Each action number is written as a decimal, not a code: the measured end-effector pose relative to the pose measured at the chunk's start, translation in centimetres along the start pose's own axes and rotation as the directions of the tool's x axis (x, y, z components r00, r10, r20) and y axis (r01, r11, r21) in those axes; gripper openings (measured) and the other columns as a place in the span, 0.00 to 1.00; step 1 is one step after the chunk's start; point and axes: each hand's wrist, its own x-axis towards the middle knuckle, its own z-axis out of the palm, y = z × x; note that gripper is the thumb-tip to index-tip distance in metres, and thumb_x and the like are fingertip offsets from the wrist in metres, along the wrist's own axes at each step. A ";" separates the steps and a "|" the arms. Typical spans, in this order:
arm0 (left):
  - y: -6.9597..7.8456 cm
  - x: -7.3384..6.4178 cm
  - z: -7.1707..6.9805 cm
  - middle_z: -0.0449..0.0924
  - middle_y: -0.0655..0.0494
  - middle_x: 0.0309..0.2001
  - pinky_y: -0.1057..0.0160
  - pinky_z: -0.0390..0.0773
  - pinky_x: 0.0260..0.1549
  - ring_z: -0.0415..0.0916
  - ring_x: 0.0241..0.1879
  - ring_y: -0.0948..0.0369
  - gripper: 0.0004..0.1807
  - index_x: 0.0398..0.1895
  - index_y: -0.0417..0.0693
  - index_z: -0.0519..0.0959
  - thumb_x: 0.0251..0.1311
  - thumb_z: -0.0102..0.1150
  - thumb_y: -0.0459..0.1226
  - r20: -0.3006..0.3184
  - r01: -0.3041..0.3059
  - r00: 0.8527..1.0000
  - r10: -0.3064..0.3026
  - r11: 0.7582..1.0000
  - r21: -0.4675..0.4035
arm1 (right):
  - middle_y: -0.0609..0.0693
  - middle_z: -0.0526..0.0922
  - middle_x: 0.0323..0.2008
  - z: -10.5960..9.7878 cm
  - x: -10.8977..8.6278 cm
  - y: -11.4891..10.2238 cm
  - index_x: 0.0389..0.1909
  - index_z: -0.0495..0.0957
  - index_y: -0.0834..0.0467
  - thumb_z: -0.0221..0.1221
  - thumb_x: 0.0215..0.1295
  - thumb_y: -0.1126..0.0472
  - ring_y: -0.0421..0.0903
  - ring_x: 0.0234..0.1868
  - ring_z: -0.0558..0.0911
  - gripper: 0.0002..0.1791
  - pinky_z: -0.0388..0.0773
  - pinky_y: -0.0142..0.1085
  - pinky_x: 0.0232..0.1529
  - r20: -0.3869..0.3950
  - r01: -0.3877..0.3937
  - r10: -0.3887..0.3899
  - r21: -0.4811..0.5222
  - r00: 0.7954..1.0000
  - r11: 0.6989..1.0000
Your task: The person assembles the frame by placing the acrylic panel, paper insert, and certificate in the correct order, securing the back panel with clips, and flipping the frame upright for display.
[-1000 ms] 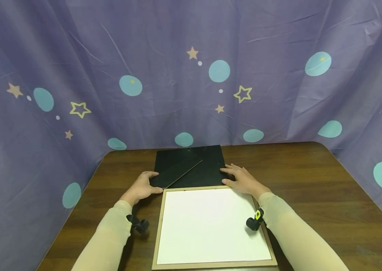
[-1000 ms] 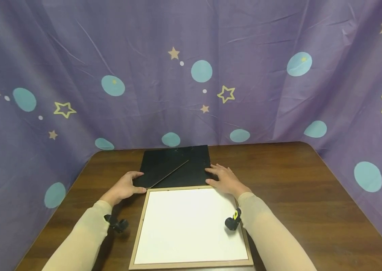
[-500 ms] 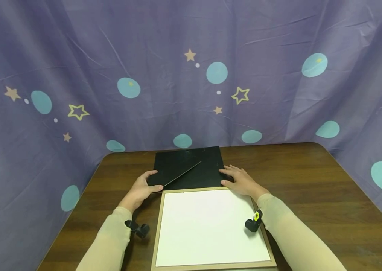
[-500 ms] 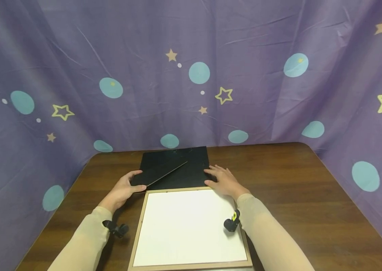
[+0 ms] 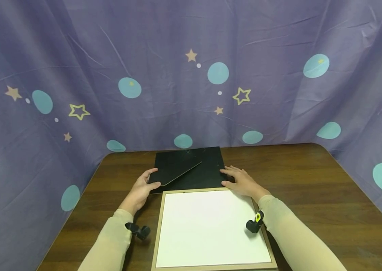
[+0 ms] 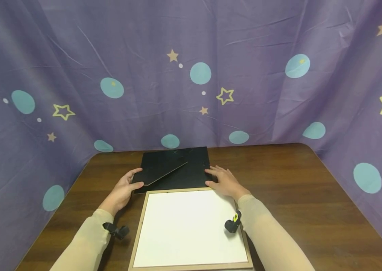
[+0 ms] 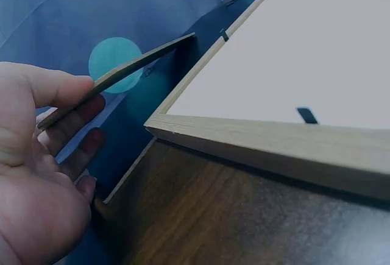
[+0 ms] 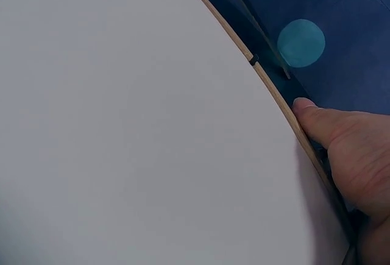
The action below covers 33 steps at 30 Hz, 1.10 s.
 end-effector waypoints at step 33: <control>-2.0 -0.4 -0.6 0.56 0.42 0.69 0.69 0.73 0.50 0.63 0.61 0.48 0.31 0.67 0.41 0.67 0.59 0.59 0.23 -0.135 -0.086 0.986 0.102 0.989 0.121 | 0.48 0.71 0.63 -0.2 0.4 0.9 0.67 0.68 0.44 0.67 0.58 0.64 0.52 0.61 0.71 0.35 0.68 0.53 0.60 -0.150 -0.033 0.049 0.106 0.987 0.994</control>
